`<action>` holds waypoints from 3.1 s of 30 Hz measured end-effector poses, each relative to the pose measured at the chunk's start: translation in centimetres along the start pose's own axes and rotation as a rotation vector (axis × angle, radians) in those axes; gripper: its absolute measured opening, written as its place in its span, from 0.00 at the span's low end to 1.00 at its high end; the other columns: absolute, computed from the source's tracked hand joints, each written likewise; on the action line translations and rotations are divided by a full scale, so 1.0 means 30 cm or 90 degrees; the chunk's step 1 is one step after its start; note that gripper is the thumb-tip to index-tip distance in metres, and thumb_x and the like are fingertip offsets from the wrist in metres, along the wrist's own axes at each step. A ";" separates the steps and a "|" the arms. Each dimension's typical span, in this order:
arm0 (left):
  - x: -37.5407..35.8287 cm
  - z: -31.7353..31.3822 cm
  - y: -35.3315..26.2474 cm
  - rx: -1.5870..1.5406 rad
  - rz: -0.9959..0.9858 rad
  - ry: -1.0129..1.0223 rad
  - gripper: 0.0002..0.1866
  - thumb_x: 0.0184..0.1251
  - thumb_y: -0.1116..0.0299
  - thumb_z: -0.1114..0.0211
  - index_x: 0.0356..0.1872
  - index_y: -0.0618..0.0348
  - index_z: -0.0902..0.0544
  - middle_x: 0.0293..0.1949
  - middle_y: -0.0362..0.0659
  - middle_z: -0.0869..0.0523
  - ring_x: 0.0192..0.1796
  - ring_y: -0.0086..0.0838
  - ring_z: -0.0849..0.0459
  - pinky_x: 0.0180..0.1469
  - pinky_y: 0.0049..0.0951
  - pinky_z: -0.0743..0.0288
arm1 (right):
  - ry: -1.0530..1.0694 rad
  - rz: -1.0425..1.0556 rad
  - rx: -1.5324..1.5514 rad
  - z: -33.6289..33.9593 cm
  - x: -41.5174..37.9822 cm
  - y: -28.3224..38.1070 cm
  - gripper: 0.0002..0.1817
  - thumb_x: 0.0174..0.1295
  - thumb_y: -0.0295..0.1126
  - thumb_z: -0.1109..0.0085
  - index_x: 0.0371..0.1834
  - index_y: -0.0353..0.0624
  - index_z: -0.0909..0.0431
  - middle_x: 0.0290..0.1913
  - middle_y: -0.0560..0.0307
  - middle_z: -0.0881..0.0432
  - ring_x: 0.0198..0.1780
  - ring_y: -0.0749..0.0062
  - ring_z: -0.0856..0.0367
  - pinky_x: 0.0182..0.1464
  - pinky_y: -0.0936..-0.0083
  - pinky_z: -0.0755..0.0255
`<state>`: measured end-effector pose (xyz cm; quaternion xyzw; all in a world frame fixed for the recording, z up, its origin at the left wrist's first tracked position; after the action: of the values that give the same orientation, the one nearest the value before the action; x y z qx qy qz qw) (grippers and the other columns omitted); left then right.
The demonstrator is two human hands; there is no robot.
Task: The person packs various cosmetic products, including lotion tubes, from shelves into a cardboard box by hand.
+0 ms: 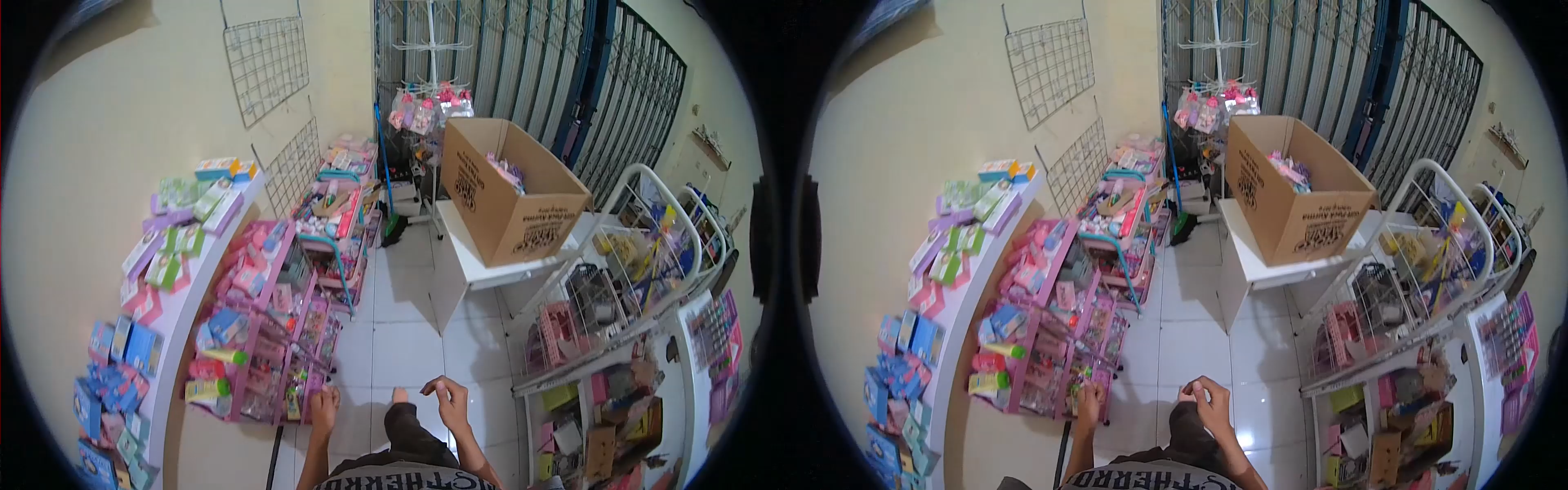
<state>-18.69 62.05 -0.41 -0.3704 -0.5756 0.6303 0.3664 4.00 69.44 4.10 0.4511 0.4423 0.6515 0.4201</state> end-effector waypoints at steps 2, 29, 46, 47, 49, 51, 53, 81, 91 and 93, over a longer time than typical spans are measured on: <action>0.113 -0.057 -0.018 -0.005 0.027 0.013 0.28 0.66 0.48 0.67 0.10 0.55 0.40 0.11 0.33 0.42 0.14 0.17 0.45 0.17 0.21 0.54 | 0.001 0.007 0.000 0.027 0.143 -0.010 0.24 0.63 0.41 0.63 0.19 0.33 0.27 0.21 0.53 0.24 0.27 0.72 0.25 0.34 0.78 0.33; 1.146 -0.234 -0.226 -0.323 -0.124 -0.243 0.35 0.63 0.43 0.65 0.46 0.72 0.29 0.07 0.28 0.48 0.10 0.12 0.53 0.13 0.16 0.58 | -0.080 0.058 0.113 0.057 1.408 -0.090 0.24 0.64 0.43 0.67 0.48 0.33 0.31 0.13 0.62 0.34 0.18 0.83 0.38 0.23 0.86 0.43; 1.753 -0.193 -0.235 -0.295 -0.081 -0.326 0.34 0.64 0.45 0.66 0.48 0.71 0.31 0.06 0.29 0.51 0.08 0.14 0.56 0.12 0.19 0.59 | 0.013 0.016 0.114 -0.209 2.065 -0.235 0.27 0.64 0.46 0.70 0.47 0.32 0.31 0.14 0.63 0.36 0.18 0.83 0.39 0.25 0.86 0.44; 1.778 -0.192 -0.239 -0.265 -0.063 -0.327 0.34 0.64 0.45 0.67 0.49 0.72 0.32 0.06 0.29 0.51 0.08 0.14 0.56 0.12 0.19 0.60 | 0.011 0.011 0.130 -0.226 2.106 -0.247 0.27 0.64 0.46 0.70 0.47 0.32 0.31 0.14 0.63 0.36 0.18 0.83 0.39 0.25 0.86 0.44; 1.820 -0.193 -0.251 -0.234 -0.061 -0.364 0.35 0.64 0.45 0.67 0.47 0.73 0.31 0.06 0.28 0.51 0.08 0.14 0.56 0.12 0.18 0.60 | 0.047 0.006 0.140 -0.265 2.197 -0.267 0.27 0.64 0.46 0.70 0.47 0.32 0.31 0.14 0.63 0.36 0.18 0.83 0.39 0.25 0.86 0.44; 1.863 -0.200 -0.256 -0.211 -0.091 -0.379 0.35 0.64 0.45 0.67 0.47 0.73 0.31 0.06 0.28 0.51 0.08 0.14 0.56 0.12 0.18 0.59 | 0.070 0.033 0.166 -0.308 2.312 -0.299 0.26 0.64 0.45 0.70 0.47 0.31 0.31 0.14 0.63 0.36 0.18 0.83 0.39 0.25 0.86 0.43; 1.908 -0.204 -0.244 -0.204 -0.091 -0.431 0.33 0.64 0.45 0.67 0.45 0.71 0.29 0.06 0.29 0.50 0.08 0.14 0.56 0.12 0.19 0.60 | 0.103 0.048 0.186 -0.352 2.443 -0.333 0.24 0.64 0.42 0.68 0.47 0.31 0.31 0.15 0.63 0.36 0.19 0.83 0.38 0.24 0.86 0.43; 1.923 -0.359 -0.235 -0.228 -0.392 -1.182 0.27 0.59 0.41 0.58 0.14 0.52 0.46 0.11 0.30 0.53 0.14 0.18 0.57 0.18 0.22 0.60 | 0.477 0.166 0.546 -0.859 2.977 -0.330 0.21 0.63 0.44 0.65 0.16 0.42 0.39 0.14 0.63 0.44 0.17 0.81 0.49 0.22 0.83 0.52; 1.556 -0.528 -0.283 -0.019 -0.351 -1.434 0.30 0.52 0.33 0.63 0.14 0.51 0.49 0.11 0.30 0.54 0.14 0.16 0.58 0.17 0.22 0.63 | 0.743 0.192 0.637 -1.023 2.635 -0.237 0.26 0.61 0.52 0.66 0.16 0.43 0.39 0.13 0.63 0.42 0.16 0.79 0.47 0.27 0.82 0.47; 1.499 -0.542 -0.288 -0.005 -0.367 -1.451 0.29 0.53 0.34 0.62 0.14 0.50 0.50 0.11 0.30 0.54 0.15 0.17 0.59 0.17 0.22 0.63 | 0.740 0.241 0.579 -1.024 2.564 -0.197 0.26 0.61 0.52 0.67 0.15 0.43 0.40 0.13 0.62 0.42 0.16 0.79 0.46 0.28 0.81 0.45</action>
<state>-24.49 109.99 5.17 0.5505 -0.6353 0.4891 -0.2327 -43.08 137.69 8.88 0.2324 0.7324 0.5985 -0.2267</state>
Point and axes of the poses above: each hand's wrist, its own x-axis towards the middle knuckle, its own z-axis out of the back of the hand, y = z × x, the point moved 2 cm from there along x, towards the middle knuckle
